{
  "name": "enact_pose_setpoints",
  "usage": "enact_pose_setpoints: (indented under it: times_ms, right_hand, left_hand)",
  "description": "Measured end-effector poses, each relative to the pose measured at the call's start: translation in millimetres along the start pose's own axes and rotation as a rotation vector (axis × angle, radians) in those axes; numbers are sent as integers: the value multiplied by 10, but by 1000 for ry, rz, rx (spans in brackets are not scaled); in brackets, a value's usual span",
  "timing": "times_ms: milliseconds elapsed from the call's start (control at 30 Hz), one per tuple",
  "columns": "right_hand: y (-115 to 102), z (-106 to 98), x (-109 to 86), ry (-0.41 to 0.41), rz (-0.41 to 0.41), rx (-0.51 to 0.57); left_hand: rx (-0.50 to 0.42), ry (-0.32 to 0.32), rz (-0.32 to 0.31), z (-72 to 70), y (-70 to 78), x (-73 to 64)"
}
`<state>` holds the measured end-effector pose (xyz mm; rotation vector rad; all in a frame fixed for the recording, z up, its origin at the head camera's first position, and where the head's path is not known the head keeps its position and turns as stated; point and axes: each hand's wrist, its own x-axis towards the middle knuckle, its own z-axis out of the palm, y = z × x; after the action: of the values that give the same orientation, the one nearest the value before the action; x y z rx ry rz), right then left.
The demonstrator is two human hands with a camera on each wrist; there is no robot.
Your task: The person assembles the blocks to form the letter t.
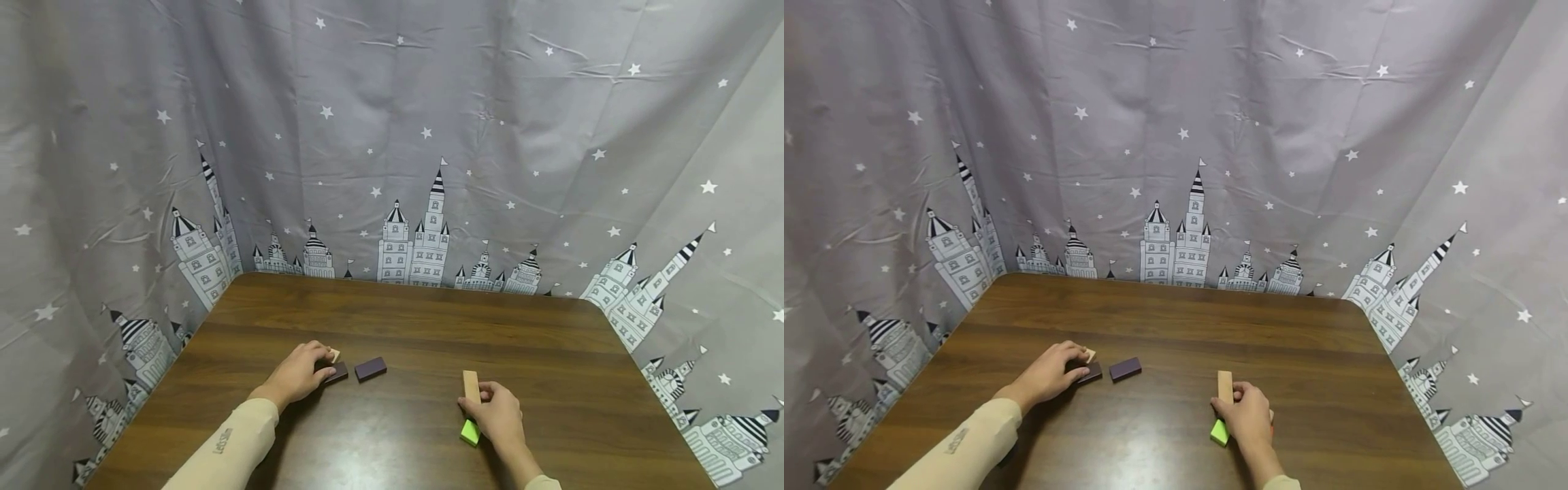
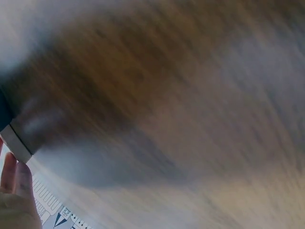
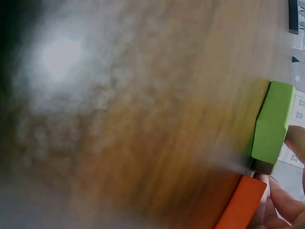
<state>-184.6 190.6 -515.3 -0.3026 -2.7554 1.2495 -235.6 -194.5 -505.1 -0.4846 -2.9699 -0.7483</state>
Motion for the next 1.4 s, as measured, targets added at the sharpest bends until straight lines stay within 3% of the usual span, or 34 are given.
enact_pose_setpoints:
  times_ms: [500, 867, 1067, 1400]
  right_hand:
    - [-264, 49, -169, 55, -140, 6]
    - [-523, 321, -489, 37, -146, -55]
    - [-543, 490, -652, -9, -118, -90]
    - [-564, 644, -765, -87, 9, -107]
  left_hand:
    - [8, -10, 11, -22, 33, 6]
    - [12, -8, 8, -34, 26, -2]
    - [10, -15, 10, -28, 26, -13]
    - [11, -13, 7, 7, -3, -16]
